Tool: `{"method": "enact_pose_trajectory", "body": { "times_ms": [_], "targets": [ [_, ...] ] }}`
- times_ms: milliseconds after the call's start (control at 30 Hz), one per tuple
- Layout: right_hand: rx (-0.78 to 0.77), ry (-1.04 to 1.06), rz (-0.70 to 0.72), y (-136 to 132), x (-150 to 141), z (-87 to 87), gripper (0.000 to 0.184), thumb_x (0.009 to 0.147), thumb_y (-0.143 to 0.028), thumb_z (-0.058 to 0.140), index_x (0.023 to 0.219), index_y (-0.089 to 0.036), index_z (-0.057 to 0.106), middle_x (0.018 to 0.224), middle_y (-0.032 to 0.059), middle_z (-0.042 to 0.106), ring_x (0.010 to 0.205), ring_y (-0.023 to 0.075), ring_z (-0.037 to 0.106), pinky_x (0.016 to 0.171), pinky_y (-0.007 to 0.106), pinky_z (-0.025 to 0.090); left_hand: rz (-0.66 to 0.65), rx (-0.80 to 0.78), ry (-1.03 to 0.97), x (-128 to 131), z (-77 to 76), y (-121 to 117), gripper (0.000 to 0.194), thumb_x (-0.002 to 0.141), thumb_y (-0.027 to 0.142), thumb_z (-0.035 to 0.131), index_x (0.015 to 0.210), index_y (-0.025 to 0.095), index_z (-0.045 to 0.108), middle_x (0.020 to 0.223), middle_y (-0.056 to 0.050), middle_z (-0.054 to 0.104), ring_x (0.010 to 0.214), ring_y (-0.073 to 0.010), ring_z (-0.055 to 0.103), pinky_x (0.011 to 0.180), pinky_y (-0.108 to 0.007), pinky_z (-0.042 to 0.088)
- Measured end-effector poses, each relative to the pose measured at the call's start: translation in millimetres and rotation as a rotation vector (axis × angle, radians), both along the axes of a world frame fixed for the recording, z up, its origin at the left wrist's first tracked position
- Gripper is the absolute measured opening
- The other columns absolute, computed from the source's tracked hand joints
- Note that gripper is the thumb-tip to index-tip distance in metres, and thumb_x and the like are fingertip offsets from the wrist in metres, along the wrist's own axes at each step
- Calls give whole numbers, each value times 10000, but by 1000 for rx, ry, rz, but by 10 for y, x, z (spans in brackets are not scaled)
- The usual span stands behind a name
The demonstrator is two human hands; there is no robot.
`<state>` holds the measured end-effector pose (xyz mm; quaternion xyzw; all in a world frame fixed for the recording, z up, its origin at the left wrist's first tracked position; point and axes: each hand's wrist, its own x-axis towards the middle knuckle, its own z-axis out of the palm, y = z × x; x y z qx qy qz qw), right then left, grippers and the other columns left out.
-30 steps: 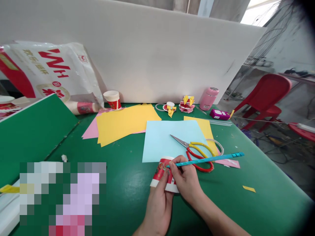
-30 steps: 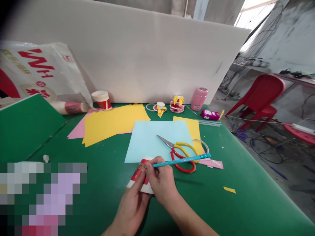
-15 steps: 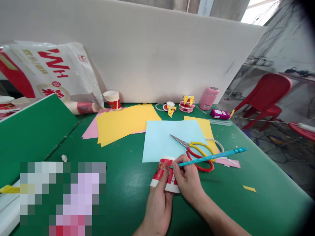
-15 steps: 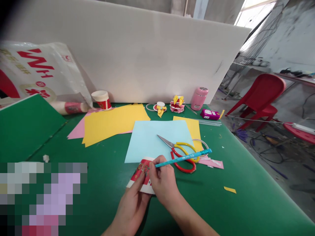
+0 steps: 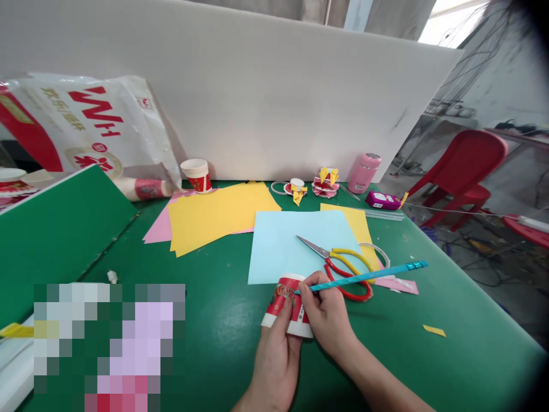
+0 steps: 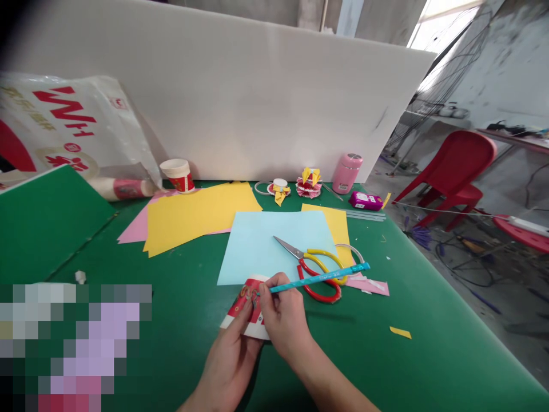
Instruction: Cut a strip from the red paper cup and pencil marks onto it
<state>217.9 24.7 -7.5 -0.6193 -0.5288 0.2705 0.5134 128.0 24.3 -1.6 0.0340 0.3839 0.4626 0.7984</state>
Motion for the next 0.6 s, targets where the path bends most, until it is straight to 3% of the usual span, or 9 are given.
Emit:
{"method": "enact_pose_trajectory", "body": {
  "times_ms": [133,600],
  "targets": [
    [-15,8,21,0,-10,9,152,835,-269,444,705,-190,439,508,-50,425,425,94,365,397,201,296,-12,24,-20,0,-19,-1,281,752,192,590,1033,182,603,1041,-75,655,981,-205,590,847,-307,479],
    [10,-41,-10,5,10,-7,144,818,-211,436,681,-208,393,476,-73,367,395,91,347,382,198,282,-8,22,9,-10,-26,6,288,749,184,591,1037,168,596,1079,-88,640,1032,-214,562,852,-297,474]
  ]
}}
